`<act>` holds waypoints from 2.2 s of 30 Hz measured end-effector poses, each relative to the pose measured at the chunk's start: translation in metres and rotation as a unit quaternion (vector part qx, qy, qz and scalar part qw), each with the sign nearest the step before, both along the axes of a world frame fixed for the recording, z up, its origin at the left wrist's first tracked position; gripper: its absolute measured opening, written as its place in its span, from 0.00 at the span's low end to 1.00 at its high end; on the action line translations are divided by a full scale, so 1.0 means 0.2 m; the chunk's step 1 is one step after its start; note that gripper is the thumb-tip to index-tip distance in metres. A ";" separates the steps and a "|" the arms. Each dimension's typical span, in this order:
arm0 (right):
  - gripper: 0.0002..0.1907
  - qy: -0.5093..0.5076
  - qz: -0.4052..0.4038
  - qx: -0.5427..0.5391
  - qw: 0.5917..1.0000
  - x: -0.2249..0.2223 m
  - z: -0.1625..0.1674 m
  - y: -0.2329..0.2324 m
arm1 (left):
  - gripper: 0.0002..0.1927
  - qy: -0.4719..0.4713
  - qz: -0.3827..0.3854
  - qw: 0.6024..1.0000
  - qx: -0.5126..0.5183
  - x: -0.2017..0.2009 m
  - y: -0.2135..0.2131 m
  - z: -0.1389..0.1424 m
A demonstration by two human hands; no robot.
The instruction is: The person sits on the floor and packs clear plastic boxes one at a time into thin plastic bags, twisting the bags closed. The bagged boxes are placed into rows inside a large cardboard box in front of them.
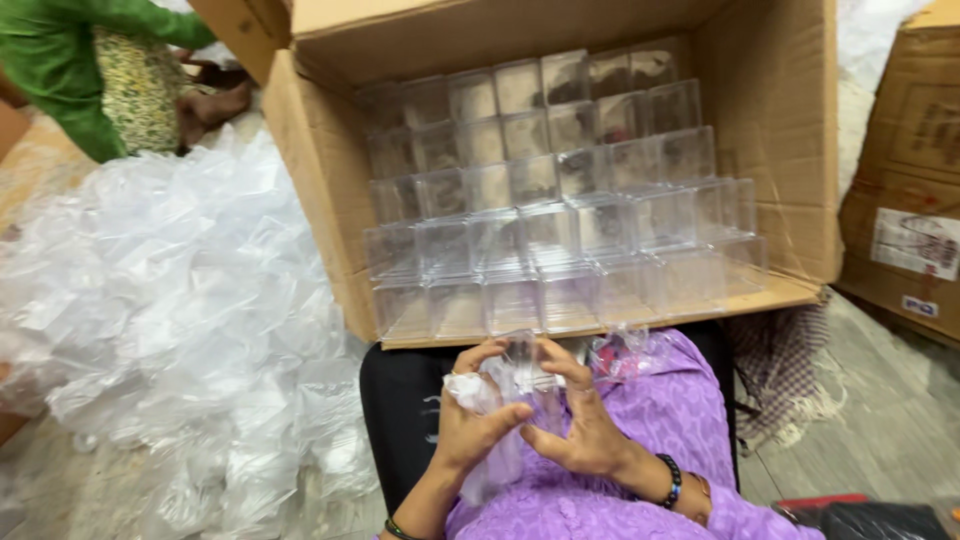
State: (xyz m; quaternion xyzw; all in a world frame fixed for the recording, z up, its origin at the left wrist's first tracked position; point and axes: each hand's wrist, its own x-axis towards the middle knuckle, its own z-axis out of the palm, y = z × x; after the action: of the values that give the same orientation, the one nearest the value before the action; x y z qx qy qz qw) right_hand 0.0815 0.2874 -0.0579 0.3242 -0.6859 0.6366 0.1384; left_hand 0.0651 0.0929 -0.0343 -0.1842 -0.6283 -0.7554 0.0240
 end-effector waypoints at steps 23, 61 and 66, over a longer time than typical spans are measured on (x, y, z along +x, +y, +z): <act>0.46 0.000 -0.001 0.003 1.000 -0.05 0.23 0.04 | 0.47 0.086 0.006 0.990 -0.113 -0.07 -0.09 0.17; 0.41 -0.120 0.074 -0.039 0.989 -0.06 0.21 0.11 | 0.49 0.154 -0.022 0.972 -0.177 -0.07 -0.08 0.19; 0.42 -0.130 0.081 -0.038 0.987 -0.07 0.17 0.12 | 0.48 0.158 -0.026 0.970 -0.182 -0.07 -0.08 0.15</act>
State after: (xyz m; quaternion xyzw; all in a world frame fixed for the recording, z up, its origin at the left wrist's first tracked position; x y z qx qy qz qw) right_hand 0.0683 0.3106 -0.0246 0.2880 -0.6448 0.7079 0.0082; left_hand 0.0521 0.0777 -0.0037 -0.3183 -0.7386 -0.5902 0.0696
